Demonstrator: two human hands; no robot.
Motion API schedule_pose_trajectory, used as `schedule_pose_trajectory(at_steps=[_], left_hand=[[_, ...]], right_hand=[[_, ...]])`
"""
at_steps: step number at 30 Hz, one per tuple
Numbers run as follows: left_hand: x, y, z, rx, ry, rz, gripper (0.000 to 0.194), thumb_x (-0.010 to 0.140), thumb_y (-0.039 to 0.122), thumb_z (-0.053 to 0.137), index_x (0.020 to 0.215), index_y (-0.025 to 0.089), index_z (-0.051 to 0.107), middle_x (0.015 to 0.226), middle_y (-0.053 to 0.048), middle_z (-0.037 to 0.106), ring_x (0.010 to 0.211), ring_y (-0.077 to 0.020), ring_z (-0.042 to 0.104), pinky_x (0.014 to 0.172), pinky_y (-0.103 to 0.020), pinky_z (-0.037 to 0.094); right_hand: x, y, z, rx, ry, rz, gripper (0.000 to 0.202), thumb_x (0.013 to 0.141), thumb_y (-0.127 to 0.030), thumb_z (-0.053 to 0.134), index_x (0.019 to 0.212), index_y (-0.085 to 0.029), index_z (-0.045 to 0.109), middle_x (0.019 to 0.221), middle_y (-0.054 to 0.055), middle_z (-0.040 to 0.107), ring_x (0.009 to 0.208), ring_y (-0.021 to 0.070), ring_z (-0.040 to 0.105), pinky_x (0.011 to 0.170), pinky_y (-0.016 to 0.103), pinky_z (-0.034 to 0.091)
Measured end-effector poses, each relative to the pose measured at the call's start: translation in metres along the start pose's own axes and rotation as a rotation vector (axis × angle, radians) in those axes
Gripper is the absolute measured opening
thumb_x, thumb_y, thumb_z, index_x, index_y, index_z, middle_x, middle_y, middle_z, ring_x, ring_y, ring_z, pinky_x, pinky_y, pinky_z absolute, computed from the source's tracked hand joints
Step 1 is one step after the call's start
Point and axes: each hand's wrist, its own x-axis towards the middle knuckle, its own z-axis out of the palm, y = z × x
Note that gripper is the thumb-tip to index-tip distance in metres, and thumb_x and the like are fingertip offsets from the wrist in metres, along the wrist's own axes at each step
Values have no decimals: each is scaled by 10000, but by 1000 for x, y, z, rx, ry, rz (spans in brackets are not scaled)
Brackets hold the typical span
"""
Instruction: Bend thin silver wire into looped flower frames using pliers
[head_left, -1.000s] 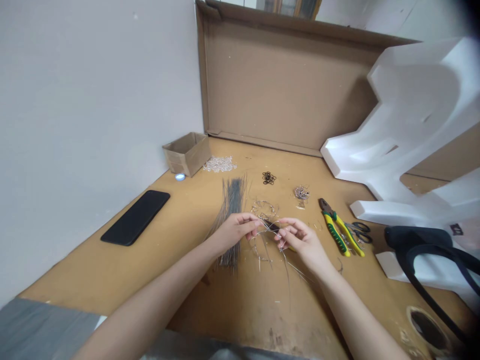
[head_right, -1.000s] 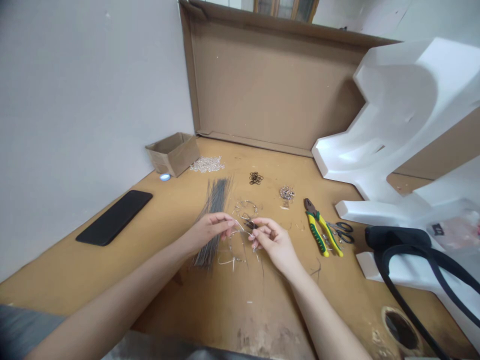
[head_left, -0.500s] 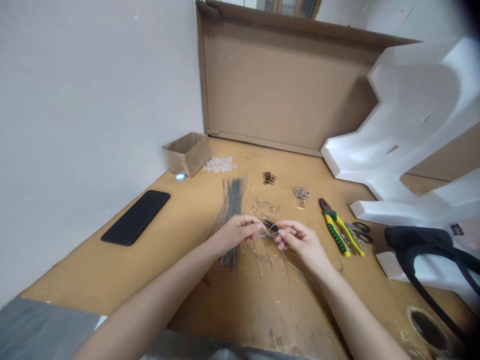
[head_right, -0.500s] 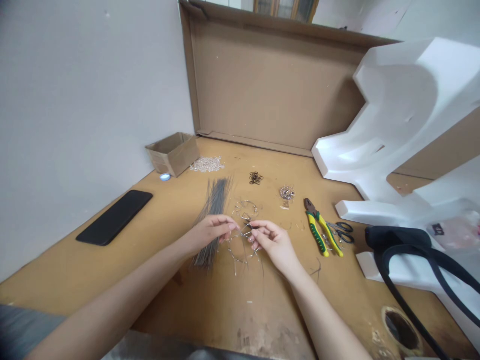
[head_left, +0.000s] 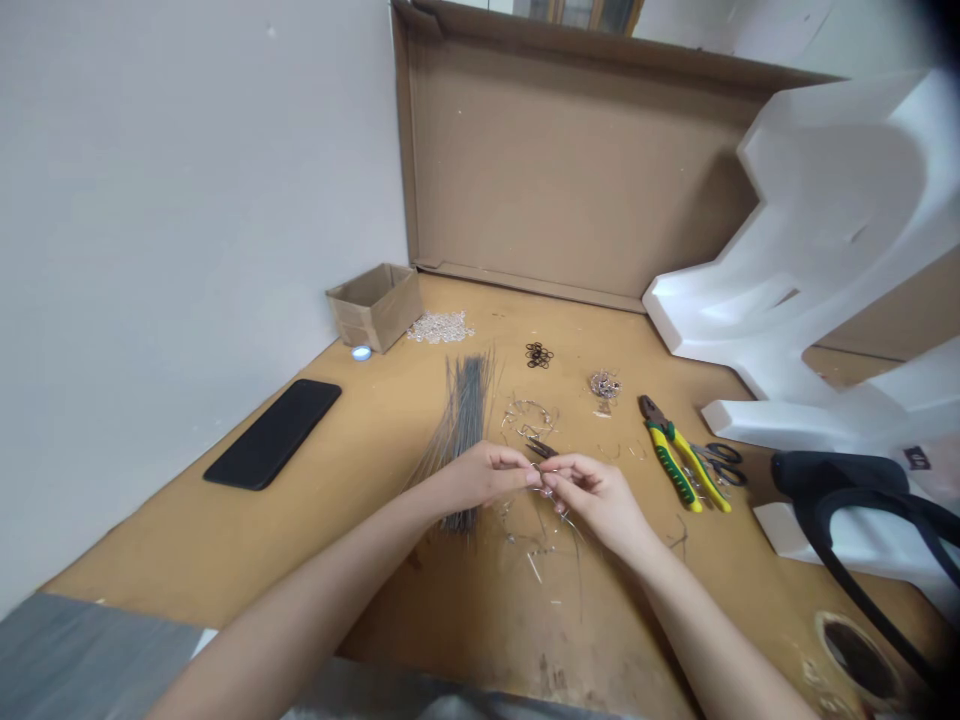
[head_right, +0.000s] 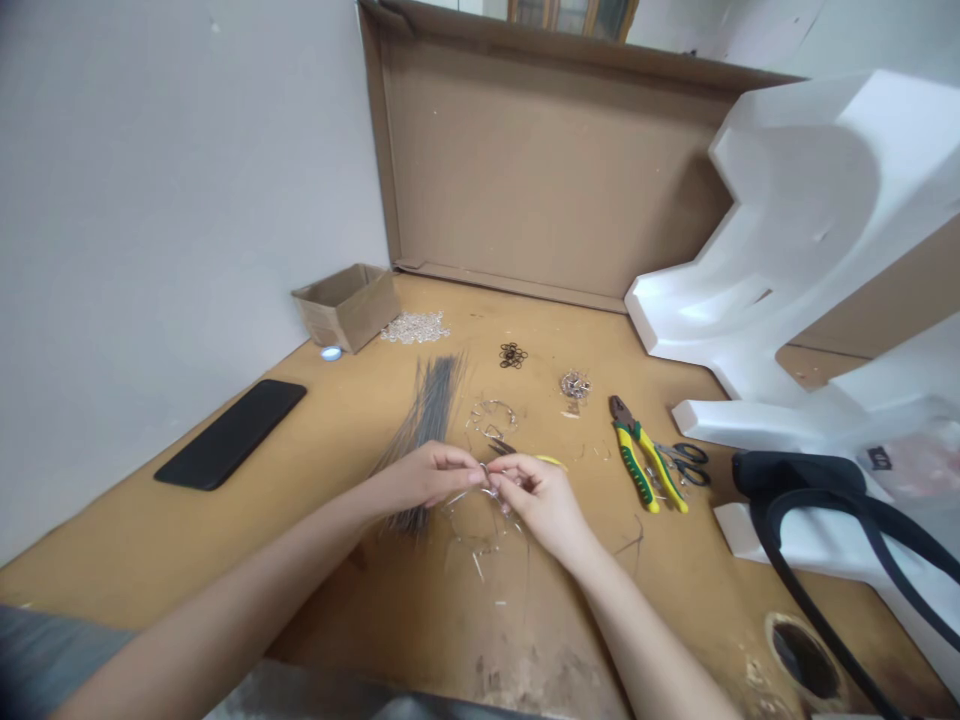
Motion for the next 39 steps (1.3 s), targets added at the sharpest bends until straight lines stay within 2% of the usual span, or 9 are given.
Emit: schedule_pose_trajectory(at_steps=[3, 6, 9, 12, 14, 16, 24, 33, 39], left_hand=[[3, 1, 5, -59, 24, 26, 209, 734, 323, 589, 792, 138, 667, 668, 14, 630, 579, -81, 514, 595, -192, 372], [6, -1, 6, -111, -2, 45, 172, 703, 289, 621, 764, 134, 662, 770, -14, 664, 729, -115, 568, 716, -214, 389], [7, -6, 4, -104, 24, 33, 180, 710, 307, 611, 725, 133, 651, 652, 12, 622, 614, -90, 527, 632, -198, 377], [7, -9, 2, -82, 43, -24, 242, 732, 374, 582, 753, 140, 639, 458, 70, 451, 411, -50, 344, 452, -181, 268], [6, -9, 0, -108, 15, -18, 287, 757, 412, 545, 770, 137, 628, 406, 88, 358, 375, -45, 260, 421, -188, 209], [6, -9, -2, -152, -21, 23, 306, 777, 419, 518, 761, 130, 618, 387, 92, 326, 381, -46, 246, 435, -192, 207], [7, -10, -9, -185, -57, 2, 252, 658, 338, 670, 797, 142, 595, 630, 44, 506, 541, -55, 389, 482, -175, 262], [2, -4, -10, -140, -145, -59, 220, 688, 325, 639, 782, 135, 579, 660, 31, 518, 565, -66, 409, 517, -188, 321], [2, -7, -10, -187, -184, 10, 211, 642, 259, 690, 751, 140, 553, 729, 26, 548, 684, -80, 486, 679, -209, 366]], right_hand=[[0, -1, 1, 24, -25, -1, 217, 732, -337, 621, 878, -177, 610, 596, -22, 573, 464, 87, 513, 479, 224, 435], [0, -2, 1, 50, -24, 8, 237, 725, -330, 633, 904, -179, 594, 593, -24, 588, 462, 89, 521, 489, 229, 443], [0, -3, 0, 72, -22, 21, 250, 715, -334, 644, 907, -181, 593, 599, -23, 599, 461, 90, 524, 491, 233, 445], [0, -4, -1, 113, -23, 34, 260, 706, -336, 654, 906, -180, 596, 617, -19, 606, 464, 86, 522, 486, 228, 440], [0, -4, -1, 148, -25, 52, 255, 705, -345, 654, 890, -176, 602, 619, -19, 606, 459, 81, 518, 478, 224, 436], [0, -4, -2, 173, -23, 82, 256, 707, -364, 646, 871, -171, 607, 622, -12, 611, 450, 80, 517, 460, 220, 428], [5, -7, -10, 188, 95, 167, 276, 672, -388, 671, 814, -157, 616, 612, 3, 631, 423, 74, 525, 411, 187, 380], [5, -8, -14, 204, 113, 158, 266, 685, -386, 669, 813, -162, 607, 646, 8, 650, 436, 80, 554, 425, 194, 398], [6, -8, -15, 241, 128, 152, 266, 674, -374, 681, 808, -158, 601, 637, 2, 639, 434, 80, 556, 419, 191, 388]])
